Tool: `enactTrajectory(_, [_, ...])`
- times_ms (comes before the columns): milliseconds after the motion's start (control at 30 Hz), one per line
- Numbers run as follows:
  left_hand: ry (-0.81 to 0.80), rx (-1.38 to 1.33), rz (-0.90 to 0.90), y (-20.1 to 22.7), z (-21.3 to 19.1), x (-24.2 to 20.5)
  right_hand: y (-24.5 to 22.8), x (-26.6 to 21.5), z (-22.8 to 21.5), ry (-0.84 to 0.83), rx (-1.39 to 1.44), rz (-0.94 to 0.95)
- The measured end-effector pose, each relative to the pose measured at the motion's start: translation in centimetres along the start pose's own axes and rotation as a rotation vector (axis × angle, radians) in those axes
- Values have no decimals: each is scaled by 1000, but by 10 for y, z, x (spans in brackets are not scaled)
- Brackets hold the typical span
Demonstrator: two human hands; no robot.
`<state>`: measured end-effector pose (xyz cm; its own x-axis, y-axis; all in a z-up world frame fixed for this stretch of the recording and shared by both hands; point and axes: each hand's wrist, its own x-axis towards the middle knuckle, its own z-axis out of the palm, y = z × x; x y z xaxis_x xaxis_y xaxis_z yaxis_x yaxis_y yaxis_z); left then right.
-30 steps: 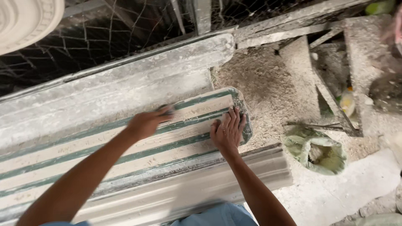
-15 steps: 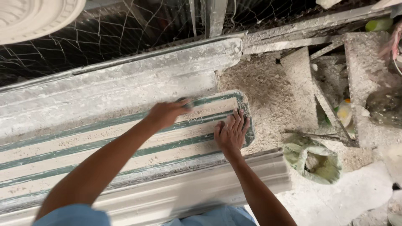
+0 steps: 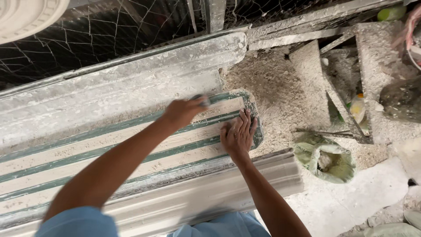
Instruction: The person uses a small metal scraper to smooth and clean the surface of a long white gypsum mold with green stripes. They work along the length of the mold, removing excess material and refining the edges.
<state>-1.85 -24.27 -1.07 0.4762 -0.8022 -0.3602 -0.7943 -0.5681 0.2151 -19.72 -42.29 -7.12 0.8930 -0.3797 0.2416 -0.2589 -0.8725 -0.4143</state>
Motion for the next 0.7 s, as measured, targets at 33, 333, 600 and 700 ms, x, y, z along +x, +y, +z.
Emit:
enactTrajectory(33, [12, 35, 21, -11, -3, -20, -2, 0, 3, 10, -13, -1])
enactTrajectory(333, [209, 5, 163, 55, -8, 92, -1, 0, 1, -56, -85, -4])
enactTrajectory(600, [83, -28, 104, 32, -14, 43, -4, 3, 0, -15, -51, 5])
enactTrajectory(700, [213, -133, 147, 70, -9, 99, -10, 2, -4, 1, -47, -11])
